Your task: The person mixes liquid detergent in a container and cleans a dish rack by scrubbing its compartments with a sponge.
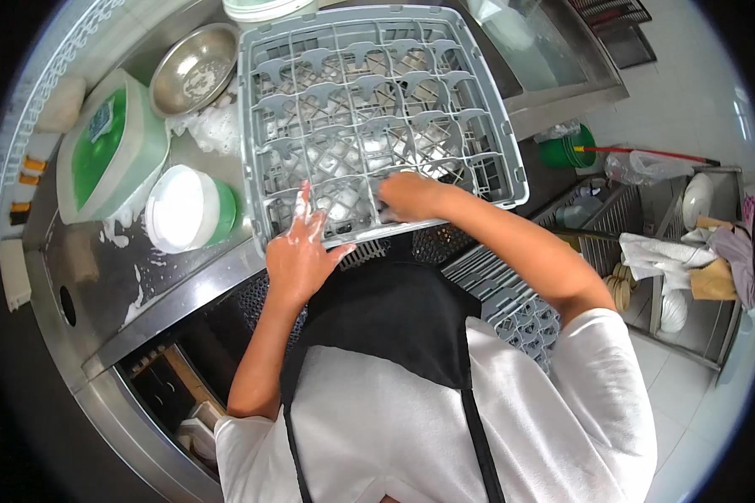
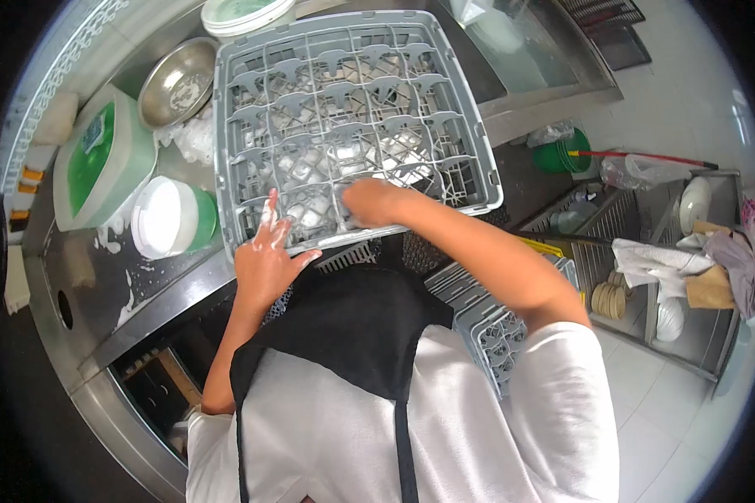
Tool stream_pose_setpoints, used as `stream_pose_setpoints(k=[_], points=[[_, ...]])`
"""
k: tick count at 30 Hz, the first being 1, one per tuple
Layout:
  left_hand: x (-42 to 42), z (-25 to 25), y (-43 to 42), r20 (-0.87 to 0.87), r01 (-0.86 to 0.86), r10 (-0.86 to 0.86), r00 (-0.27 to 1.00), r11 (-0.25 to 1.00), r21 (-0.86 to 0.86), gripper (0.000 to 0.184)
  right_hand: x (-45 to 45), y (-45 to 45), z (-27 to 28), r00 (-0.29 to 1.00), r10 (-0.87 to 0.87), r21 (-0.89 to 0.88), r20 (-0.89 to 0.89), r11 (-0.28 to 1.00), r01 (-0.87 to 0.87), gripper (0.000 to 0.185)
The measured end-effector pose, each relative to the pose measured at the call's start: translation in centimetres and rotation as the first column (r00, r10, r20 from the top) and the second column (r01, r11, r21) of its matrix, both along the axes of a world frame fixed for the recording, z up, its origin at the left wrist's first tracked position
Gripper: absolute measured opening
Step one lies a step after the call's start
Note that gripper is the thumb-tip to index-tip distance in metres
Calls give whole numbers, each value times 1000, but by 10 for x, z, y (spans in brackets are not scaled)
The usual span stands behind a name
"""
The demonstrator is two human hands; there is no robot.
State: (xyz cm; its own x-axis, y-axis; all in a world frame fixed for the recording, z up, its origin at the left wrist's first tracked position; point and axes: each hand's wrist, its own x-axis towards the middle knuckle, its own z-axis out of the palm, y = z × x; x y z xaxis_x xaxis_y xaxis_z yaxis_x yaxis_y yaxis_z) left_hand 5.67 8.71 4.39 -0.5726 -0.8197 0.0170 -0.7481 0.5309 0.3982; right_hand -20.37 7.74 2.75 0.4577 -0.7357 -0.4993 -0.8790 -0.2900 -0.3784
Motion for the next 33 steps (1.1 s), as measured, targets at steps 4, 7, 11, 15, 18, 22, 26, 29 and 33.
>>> stream_pose_setpoints(k=[4, 7, 11, 15, 18, 22, 26, 29, 33], points=[[3, 7, 0, -31, 19, -18, 999, 1000, 21, 62, -15, 8, 18, 989, 149, 2, -17, 989, -149, 25], [4, 7, 0, -19, 23, -22, 1000, 999, 39, 61, -15, 0, -8, 965, 243, 84, -96, 968, -235, 22], [6, 7, -1, -52, 22, -21, 998, 999, 25, 60, 9, -9, -7, 910, 312, 53, -274, 950, -309, 23], [7, 2, 3, -88, 8, -7, 996, 1000, 15, 60, 9, -5, -13, 929, 267, -174, -257, 933, -316, 19], [10, 1, 4, -81, 7, -6, 997, 1000, 20, 60, 6, -5, -12, 907, 317, -178, -275, 911, -373, 17], [14, 6, 4, -116, -13, 18, 993, 999, 44, 58, 6, -8, -7, 863, 417, -80, -284, 887, -455, 15], [15, 5, 4, -135, -14, 16, 991, 1000, 19, 57, 12, -6, -25, 927, 179, -98, -330, 970, -222, 14], [18, -2, 4, -152, -16, 17, 988, 1000, 10, 59, 7, 1, -31, 955, 13, -191, -297, 979, -72, 15], [20, 10, 3, -112, 5, 0, 994, 999, 43, 58, -4, 0, -17, 984, 88, -37, -158, 995, -95, 21]])
